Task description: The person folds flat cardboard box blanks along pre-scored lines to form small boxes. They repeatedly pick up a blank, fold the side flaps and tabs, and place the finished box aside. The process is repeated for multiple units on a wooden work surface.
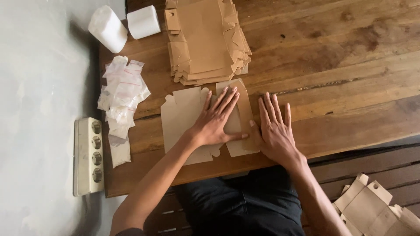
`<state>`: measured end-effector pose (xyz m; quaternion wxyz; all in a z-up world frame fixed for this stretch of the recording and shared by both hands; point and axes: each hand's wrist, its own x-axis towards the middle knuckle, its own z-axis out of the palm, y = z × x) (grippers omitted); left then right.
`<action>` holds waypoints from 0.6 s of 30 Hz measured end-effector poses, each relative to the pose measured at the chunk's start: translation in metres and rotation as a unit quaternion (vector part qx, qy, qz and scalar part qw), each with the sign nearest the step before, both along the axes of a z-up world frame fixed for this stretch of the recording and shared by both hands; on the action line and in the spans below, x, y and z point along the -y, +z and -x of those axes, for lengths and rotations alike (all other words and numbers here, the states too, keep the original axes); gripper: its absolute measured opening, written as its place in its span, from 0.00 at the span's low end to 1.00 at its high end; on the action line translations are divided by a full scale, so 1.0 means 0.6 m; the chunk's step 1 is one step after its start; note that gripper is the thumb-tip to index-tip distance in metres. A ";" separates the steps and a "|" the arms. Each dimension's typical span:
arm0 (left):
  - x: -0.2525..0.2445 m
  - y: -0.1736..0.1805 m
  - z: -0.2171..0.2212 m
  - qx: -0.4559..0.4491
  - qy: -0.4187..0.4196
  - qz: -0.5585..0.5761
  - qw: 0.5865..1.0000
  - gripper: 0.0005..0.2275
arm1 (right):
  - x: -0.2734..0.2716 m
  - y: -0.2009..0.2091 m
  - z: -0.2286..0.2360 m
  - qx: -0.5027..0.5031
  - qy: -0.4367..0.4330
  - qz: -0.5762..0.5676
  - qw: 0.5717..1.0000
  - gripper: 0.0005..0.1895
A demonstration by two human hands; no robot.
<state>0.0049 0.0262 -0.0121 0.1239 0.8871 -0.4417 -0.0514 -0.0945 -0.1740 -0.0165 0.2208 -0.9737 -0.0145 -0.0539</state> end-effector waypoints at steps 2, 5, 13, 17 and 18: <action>0.000 -0.002 0.001 -0.003 -0.002 0.007 1.000 0.56 | 0.002 -0.001 -0.016 -0.002 0.006 0.022 1.000 0.38; 0.000 -0.005 0.002 0.000 0.002 0.005 1.000 0.57 | 0.007 -0.010 -0.049 -0.006 0.010 0.025 1.000 0.40; 0.001 0.021 0.004 -0.035 0.006 0.011 0.999 0.55 | 0.020 -0.017 -0.136 -0.011 0.018 0.017 1.000 0.41; 0.003 0.022 0.003 -0.049 0.012 0.027 0.998 0.51 | 0.020 -0.015 -0.160 -0.018 -0.004 0.021 1.000 0.41; 0.002 0.022 0.004 -0.051 0.012 0.027 0.998 0.51 | 0.019 -0.015 -0.157 -0.020 -0.004 0.020 1.000 0.41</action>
